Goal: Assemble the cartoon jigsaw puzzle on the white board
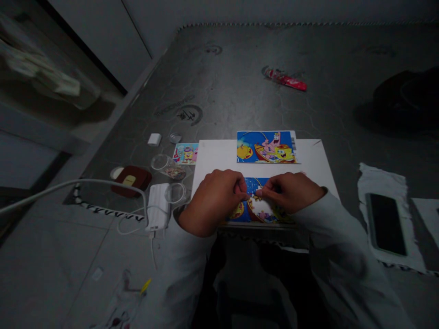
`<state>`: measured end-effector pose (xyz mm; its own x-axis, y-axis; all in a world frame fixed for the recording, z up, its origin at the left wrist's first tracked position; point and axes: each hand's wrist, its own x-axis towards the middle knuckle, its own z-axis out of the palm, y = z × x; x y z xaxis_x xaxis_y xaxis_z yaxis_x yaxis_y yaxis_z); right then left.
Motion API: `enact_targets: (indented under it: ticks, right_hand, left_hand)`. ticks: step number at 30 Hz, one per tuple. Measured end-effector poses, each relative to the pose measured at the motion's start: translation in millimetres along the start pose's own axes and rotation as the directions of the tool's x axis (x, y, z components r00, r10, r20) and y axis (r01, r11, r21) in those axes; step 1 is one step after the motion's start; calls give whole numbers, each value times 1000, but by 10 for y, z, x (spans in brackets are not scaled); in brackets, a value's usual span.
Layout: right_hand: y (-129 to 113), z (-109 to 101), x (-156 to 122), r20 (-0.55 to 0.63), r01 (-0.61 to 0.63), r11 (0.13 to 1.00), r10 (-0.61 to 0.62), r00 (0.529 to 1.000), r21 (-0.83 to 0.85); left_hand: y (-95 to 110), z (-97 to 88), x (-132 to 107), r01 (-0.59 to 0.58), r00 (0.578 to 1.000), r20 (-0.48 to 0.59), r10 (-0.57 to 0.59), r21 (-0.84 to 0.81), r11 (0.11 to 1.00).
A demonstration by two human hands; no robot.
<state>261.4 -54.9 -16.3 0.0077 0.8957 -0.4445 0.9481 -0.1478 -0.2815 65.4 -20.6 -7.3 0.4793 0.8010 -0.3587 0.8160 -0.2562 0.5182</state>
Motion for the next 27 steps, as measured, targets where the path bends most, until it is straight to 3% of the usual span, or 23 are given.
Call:
enact_targets:
  ticks: [11, 21, 27]
  right_hand:
    - [-20, 35, -5, 8, -13, 997, 14, 1000, -75]
    - [-150, 99, -65, -51, -112, 979, 105, 993, -171]
    - [-167, 83, -69, -27, -148, 971, 146, 989, -188]
  left_hand:
    - [12, 28, 9, 54, 998, 13, -55, 50, 997]
    - [-28, 44, 41, 52, 997, 46, -55, 64, 997]
    - [-30, 35, 45, 47, 998, 48, -51, 74, 996]
